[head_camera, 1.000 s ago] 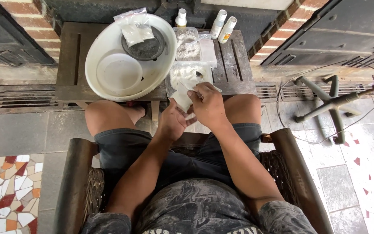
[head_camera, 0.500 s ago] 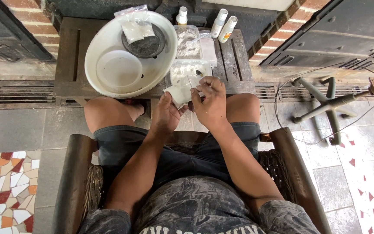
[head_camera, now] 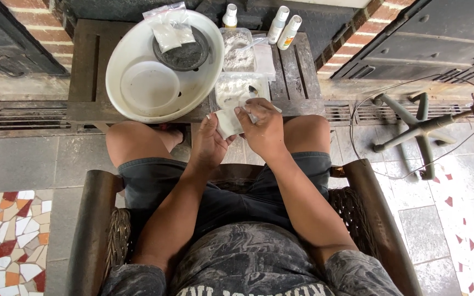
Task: Packaging white powder into small plastic bags using a spoon
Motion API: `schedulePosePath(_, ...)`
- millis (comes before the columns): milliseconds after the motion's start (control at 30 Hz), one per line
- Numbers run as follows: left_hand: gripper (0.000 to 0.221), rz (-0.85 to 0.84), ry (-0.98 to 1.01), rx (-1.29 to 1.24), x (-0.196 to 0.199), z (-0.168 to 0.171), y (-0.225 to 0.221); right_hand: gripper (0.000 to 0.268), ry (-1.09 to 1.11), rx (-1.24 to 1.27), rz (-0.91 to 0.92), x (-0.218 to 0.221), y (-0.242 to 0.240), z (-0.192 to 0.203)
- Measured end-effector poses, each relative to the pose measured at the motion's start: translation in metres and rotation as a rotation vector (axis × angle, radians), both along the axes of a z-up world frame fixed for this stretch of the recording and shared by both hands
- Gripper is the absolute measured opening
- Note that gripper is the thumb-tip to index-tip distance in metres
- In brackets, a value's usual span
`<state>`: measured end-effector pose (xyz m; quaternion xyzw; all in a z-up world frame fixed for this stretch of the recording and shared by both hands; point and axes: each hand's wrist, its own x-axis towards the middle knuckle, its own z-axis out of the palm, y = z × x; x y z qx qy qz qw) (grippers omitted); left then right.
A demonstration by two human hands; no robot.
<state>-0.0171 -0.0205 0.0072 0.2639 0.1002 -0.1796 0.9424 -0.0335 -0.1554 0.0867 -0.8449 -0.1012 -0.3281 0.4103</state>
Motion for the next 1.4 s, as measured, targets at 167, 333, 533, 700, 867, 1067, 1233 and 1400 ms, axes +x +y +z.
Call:
schedulePosePath(167, 0.029, -0.001, 0.054, -0.017, -0.004, 0.019, 0.004, 0.015, -0.027, -0.156, -0.046, -0.002, -0.007, 0.008)
schedulePosePath(333, 0.033, -0.011, 0.079, 0.009, -0.002, 0.019, 0.004, 0.015, -0.076, -0.198, -0.083, -0.004, -0.009, 0.01)
schedulePosePath(533, 0.036, 0.002, 0.091, 0.092, 0.008, 0.003, 0.009, 0.011, -0.136, -0.304, -0.119, -0.011, -0.006, 0.017)
schedulePosePath(700, 0.033, 0.026, 0.04, 0.138, 0.011, 0.007, 0.016, 0.008, -0.047, -0.389, -0.148, -0.013, -0.01, 0.007)
schedulePosePath(867, 0.035, 0.001, 0.024, 0.167, 0.016, 0.0, 0.021, 0.022, 0.152, -0.333, 0.054, -0.017, -0.018, 0.017)
schedulePosePath(1067, 0.036, -0.021, -0.034, 0.146, 0.021, -0.013, 0.023, 0.009, 0.146, -0.387, 0.175, -0.013, -0.03, 0.021)
schedulePosePath(1233, 0.039, -0.04, -0.07, 0.128, 0.02, -0.015, 0.024, 0.011, 0.22, -0.365, 0.216, -0.017, -0.031, 0.026)
schedulePosePath(1400, 0.04, -0.055, -0.087, 0.126, 0.02, -0.011, 0.026, 0.016, 0.165, -0.512, 0.226, -0.013, -0.036, 0.018)
